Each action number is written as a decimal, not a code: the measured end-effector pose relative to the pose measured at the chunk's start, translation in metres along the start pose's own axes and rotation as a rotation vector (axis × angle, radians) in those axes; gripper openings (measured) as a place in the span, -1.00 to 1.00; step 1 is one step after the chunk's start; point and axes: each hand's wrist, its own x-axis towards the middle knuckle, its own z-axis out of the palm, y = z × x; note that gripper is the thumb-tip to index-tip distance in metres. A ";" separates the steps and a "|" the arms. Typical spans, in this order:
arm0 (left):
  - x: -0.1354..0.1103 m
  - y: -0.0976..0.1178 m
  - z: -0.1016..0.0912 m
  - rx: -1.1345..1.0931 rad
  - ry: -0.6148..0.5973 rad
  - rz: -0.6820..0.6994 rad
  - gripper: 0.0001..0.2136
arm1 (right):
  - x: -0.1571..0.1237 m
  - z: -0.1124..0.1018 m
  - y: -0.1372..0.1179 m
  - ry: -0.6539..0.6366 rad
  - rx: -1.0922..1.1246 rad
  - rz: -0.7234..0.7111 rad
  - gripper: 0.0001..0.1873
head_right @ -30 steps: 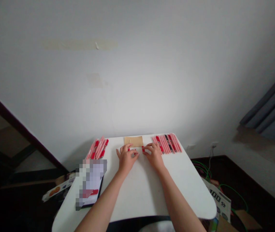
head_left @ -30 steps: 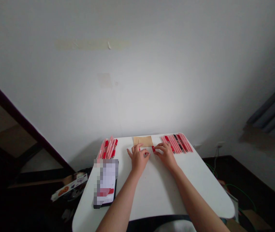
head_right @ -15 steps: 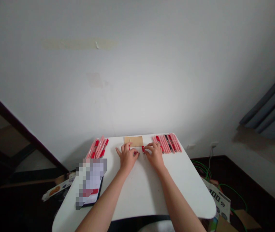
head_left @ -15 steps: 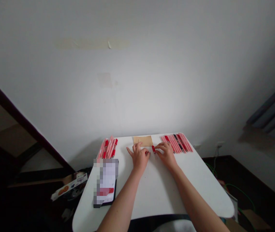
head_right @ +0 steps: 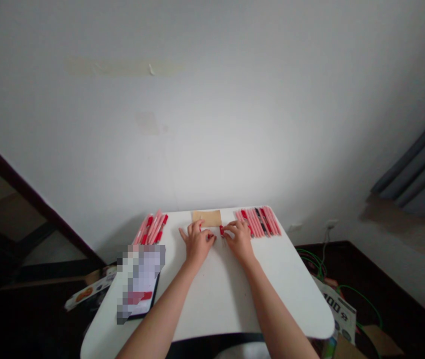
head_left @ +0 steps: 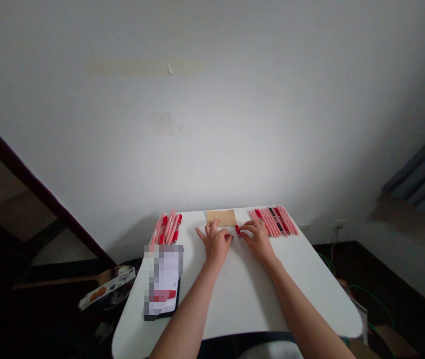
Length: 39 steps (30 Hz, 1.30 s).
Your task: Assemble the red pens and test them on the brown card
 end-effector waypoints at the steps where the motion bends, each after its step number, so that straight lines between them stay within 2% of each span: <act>1: 0.000 0.000 -0.001 -0.004 0.000 -0.001 -0.93 | 0.000 0.000 0.000 -0.002 -0.005 -0.002 -0.83; 7: -0.001 -0.001 -0.005 -0.007 0.008 -0.002 -0.86 | -0.001 -0.003 -0.002 0.015 -0.092 -0.006 -0.80; 14: 0.000 -0.016 -0.011 0.064 0.077 -0.062 -0.72 | -0.003 -0.004 0.000 0.017 -0.205 -0.002 -0.77; 28: -0.002 -0.022 -0.012 0.139 0.002 -0.114 -0.71 | -0.004 -0.001 0.001 0.003 -0.242 0.025 -0.81; 39: -0.002 -0.021 -0.010 0.143 0.026 -0.117 -0.73 | -0.004 0.000 0.001 -0.004 -0.275 0.025 -0.82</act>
